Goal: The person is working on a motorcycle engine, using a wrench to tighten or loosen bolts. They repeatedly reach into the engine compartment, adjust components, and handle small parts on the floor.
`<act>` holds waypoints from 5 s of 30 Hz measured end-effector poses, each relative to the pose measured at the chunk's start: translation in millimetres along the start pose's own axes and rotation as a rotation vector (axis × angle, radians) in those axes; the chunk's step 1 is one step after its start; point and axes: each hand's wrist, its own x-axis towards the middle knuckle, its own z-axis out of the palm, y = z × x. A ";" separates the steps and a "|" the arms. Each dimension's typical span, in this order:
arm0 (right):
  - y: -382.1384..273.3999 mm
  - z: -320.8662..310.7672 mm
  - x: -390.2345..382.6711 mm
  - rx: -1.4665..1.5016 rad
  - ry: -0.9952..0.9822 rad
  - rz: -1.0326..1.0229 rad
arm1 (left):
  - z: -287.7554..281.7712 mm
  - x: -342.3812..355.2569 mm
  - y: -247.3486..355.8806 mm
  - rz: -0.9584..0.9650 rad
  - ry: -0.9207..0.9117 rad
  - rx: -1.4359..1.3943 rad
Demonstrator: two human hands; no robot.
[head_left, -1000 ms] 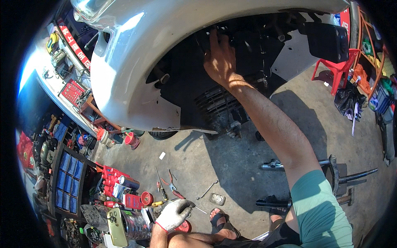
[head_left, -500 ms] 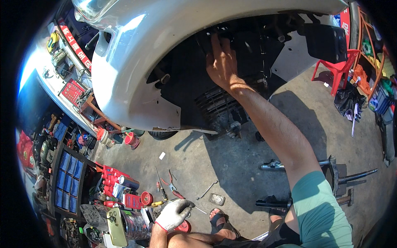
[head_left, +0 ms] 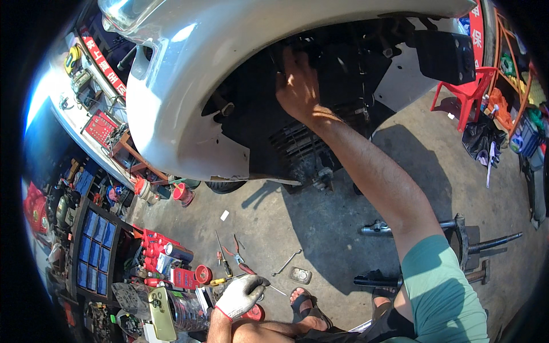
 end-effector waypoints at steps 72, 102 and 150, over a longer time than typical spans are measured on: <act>-24.5 -24.3 -575.4 0.191 -1.331 -0.001 | 13.9 -49.8 4.8 -0.459 0.553 -0.070; -12.3 -4.5 -592.2 0.158 -1.559 -0.389 | 43.7 -50.7 -37.4 -0.049 -0.108 -0.127; -40.7 -2.8 -513.0 0.867 -1.290 1.980 | 30.1 -52.3 -8.5 -0.218 0.623 -0.280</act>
